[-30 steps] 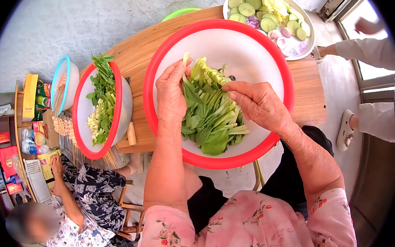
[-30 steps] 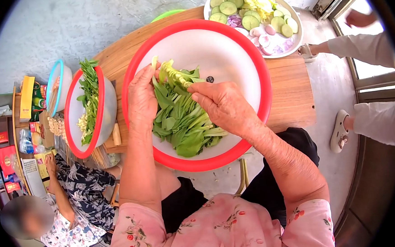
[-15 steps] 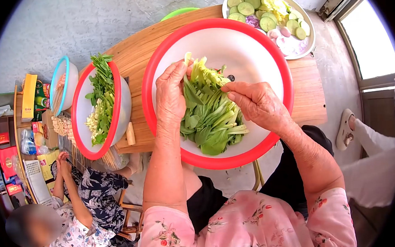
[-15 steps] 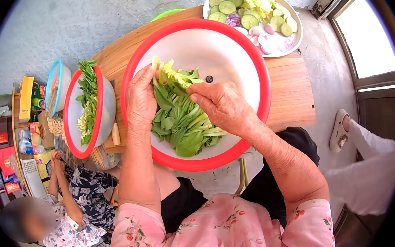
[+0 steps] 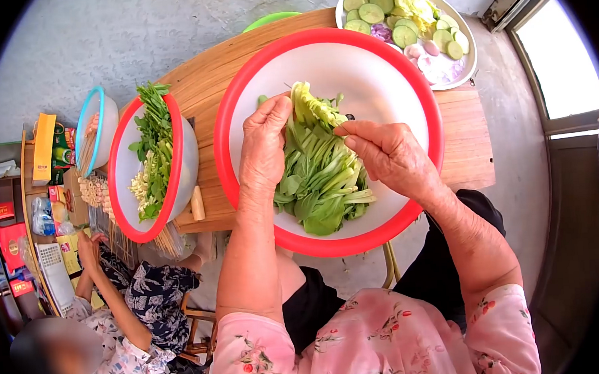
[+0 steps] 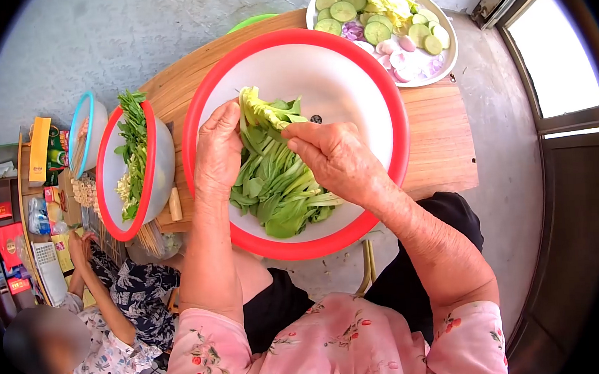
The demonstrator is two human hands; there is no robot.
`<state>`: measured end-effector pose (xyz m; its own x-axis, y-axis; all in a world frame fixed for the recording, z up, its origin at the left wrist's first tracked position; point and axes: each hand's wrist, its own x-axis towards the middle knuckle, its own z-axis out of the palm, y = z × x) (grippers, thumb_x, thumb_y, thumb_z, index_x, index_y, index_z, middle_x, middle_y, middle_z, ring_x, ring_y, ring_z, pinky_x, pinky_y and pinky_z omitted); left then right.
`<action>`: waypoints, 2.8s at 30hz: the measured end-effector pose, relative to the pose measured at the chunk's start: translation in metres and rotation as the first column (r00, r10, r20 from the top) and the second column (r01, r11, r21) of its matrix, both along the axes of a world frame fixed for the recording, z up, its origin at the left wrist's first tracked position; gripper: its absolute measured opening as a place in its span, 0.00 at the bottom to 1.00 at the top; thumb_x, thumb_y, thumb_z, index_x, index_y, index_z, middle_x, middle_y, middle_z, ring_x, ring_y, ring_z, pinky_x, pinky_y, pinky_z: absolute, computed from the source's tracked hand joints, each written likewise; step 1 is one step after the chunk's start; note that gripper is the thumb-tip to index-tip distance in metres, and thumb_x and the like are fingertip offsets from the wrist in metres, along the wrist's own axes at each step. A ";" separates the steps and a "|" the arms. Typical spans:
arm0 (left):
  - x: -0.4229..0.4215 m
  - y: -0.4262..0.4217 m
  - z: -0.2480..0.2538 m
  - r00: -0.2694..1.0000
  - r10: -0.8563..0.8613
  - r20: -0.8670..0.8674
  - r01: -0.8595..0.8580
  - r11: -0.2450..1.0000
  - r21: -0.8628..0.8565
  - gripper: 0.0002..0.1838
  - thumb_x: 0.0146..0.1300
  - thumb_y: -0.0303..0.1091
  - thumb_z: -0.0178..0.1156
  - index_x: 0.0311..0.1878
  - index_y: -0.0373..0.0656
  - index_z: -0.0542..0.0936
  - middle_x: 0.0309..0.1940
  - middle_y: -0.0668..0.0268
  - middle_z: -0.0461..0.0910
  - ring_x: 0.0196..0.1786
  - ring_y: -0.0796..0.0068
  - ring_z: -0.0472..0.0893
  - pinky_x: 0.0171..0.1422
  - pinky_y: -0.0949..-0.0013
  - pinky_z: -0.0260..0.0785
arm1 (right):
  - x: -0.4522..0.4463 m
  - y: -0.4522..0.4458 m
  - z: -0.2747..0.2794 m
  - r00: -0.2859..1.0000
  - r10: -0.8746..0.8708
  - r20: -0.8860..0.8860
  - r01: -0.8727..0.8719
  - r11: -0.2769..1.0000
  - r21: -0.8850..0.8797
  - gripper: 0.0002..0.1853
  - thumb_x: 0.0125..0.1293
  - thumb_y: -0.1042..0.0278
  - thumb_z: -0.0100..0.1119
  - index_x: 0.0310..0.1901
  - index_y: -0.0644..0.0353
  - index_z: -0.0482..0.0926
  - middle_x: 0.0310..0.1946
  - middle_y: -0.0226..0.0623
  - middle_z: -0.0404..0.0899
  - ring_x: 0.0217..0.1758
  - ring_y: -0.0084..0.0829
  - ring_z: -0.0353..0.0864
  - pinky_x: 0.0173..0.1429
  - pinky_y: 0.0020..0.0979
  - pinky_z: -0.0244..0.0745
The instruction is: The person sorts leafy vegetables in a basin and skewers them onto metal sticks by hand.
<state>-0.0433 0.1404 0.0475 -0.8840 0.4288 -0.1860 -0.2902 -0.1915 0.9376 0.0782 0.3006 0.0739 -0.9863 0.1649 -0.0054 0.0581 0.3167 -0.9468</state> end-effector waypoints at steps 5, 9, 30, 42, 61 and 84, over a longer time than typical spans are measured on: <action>-0.010 -0.009 -0.010 0.968 -0.112 0.227 0.086 0.989 0.120 0.15 0.66 0.36 0.57 0.49 0.35 0.77 0.45 0.60 0.80 0.48 0.70 0.78 0.56 0.67 0.70 | 0.002 0.000 0.004 1.000 0.019 0.005 -0.019 1.000 -0.009 0.09 0.63 0.71 0.57 0.42 0.65 0.80 0.25 0.50 0.79 0.29 0.45 0.81 0.34 0.37 0.74; -0.009 -0.009 -0.015 0.952 -0.169 0.255 0.138 0.981 0.135 0.14 0.65 0.35 0.58 0.48 0.35 0.77 0.45 0.60 0.80 0.48 0.70 0.78 0.56 0.66 0.70 | 0.003 -0.004 -0.004 0.992 0.053 -0.117 -0.050 0.998 0.032 0.09 0.63 0.70 0.58 0.42 0.64 0.80 0.25 0.51 0.79 0.30 0.47 0.81 0.34 0.37 0.74; -0.011 -0.008 0.003 0.987 0.136 0.089 -0.146 0.982 0.117 0.11 0.61 0.28 0.60 0.44 0.33 0.79 0.28 0.68 0.77 0.32 0.79 0.71 0.41 0.77 0.66 | 0.001 -0.001 -0.008 0.969 0.049 -0.241 -0.024 0.994 0.108 0.10 0.66 0.73 0.55 0.47 0.65 0.79 0.18 0.40 0.72 0.16 0.23 0.68 0.26 0.27 0.68; -0.010 -0.008 0.000 0.993 0.047 0.112 -0.065 0.984 0.164 0.12 0.63 0.32 0.60 0.45 0.33 0.80 0.26 0.68 0.75 0.30 0.78 0.70 0.38 0.76 0.64 | 0.003 -0.002 -0.006 0.978 0.051 -0.200 -0.029 0.993 0.111 0.10 0.66 0.73 0.56 0.46 0.66 0.79 0.19 0.42 0.74 0.17 0.26 0.70 0.27 0.28 0.70; -0.010 -0.010 0.003 0.992 -0.033 -0.124 0.045 0.995 0.093 0.13 0.63 0.31 0.59 0.49 0.36 0.80 0.43 0.63 0.80 0.48 0.74 0.77 0.56 0.71 0.66 | 0.003 0.000 -0.003 0.988 0.078 -0.132 -0.079 0.997 -0.006 0.12 0.69 0.68 0.53 0.48 0.65 0.79 0.16 0.31 0.71 0.15 0.19 0.66 0.22 0.24 0.65; 0.014 0.000 0.013 0.992 -0.002 -0.126 0.031 0.973 0.229 0.10 0.61 0.29 0.60 0.42 0.32 0.79 0.39 0.53 0.82 0.42 0.68 0.81 0.53 0.66 0.73 | 0.006 0.002 0.019 0.952 -0.056 -0.302 0.161 0.928 0.335 0.15 0.55 0.74 0.64 0.45 0.64 0.77 0.26 0.44 0.77 0.27 0.41 0.77 0.33 0.35 0.72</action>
